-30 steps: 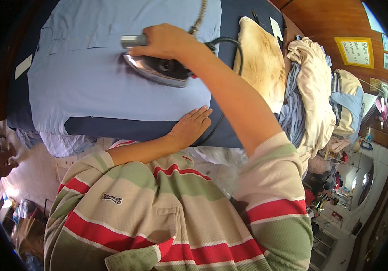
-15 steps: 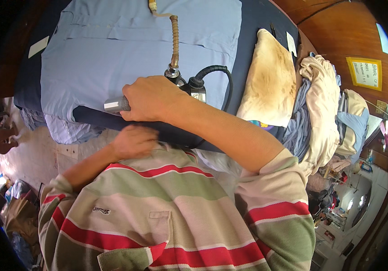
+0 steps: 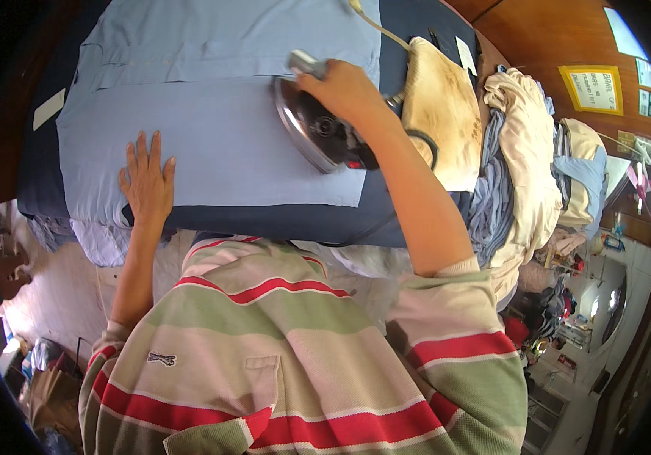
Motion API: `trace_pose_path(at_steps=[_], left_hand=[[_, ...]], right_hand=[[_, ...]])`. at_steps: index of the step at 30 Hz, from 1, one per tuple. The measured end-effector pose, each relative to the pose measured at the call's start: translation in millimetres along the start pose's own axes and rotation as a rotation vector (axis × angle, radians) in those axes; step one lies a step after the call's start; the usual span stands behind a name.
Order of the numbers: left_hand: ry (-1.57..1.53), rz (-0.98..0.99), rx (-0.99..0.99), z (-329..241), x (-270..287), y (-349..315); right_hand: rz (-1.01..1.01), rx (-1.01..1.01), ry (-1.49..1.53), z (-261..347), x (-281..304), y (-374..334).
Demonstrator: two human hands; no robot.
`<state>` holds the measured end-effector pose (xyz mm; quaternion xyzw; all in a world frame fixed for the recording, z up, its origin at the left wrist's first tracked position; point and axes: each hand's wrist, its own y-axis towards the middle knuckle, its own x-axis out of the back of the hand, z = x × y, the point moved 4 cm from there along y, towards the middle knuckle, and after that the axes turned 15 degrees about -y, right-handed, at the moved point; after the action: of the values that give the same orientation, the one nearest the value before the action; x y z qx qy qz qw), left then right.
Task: The person irons a blue shirt using a steam iron, smoothing out the front panels and the sleeves on a work surface.
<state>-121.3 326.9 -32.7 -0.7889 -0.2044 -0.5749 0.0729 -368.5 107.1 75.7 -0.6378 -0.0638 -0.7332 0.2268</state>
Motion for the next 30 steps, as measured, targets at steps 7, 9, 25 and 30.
trace_pose_path(at_steps=[7, 9, 25, 30], left_hand=[[0.029, 0.080, 0.038, 11.4, 1.4, -6.9], [0.013, 0.083, 0.042, 9.0, 1.6, -5.0], [-0.015, 0.118, 0.059, 10.4, 0.6, -5.4], [-0.040, 0.118, 0.069, 9.3, 2.0, -6.4]], right_hand=[[-0.016, -0.390, 0.130, -65.3, -5.6, -94.6], [-0.038, -0.438, 0.115, -63.6, -14.4, -121.3], [-0.108, -0.565, 0.117, -100.4, 21.6, -47.7], [0.008, -0.254, 0.056, -67.2, 17.0, -37.2]])
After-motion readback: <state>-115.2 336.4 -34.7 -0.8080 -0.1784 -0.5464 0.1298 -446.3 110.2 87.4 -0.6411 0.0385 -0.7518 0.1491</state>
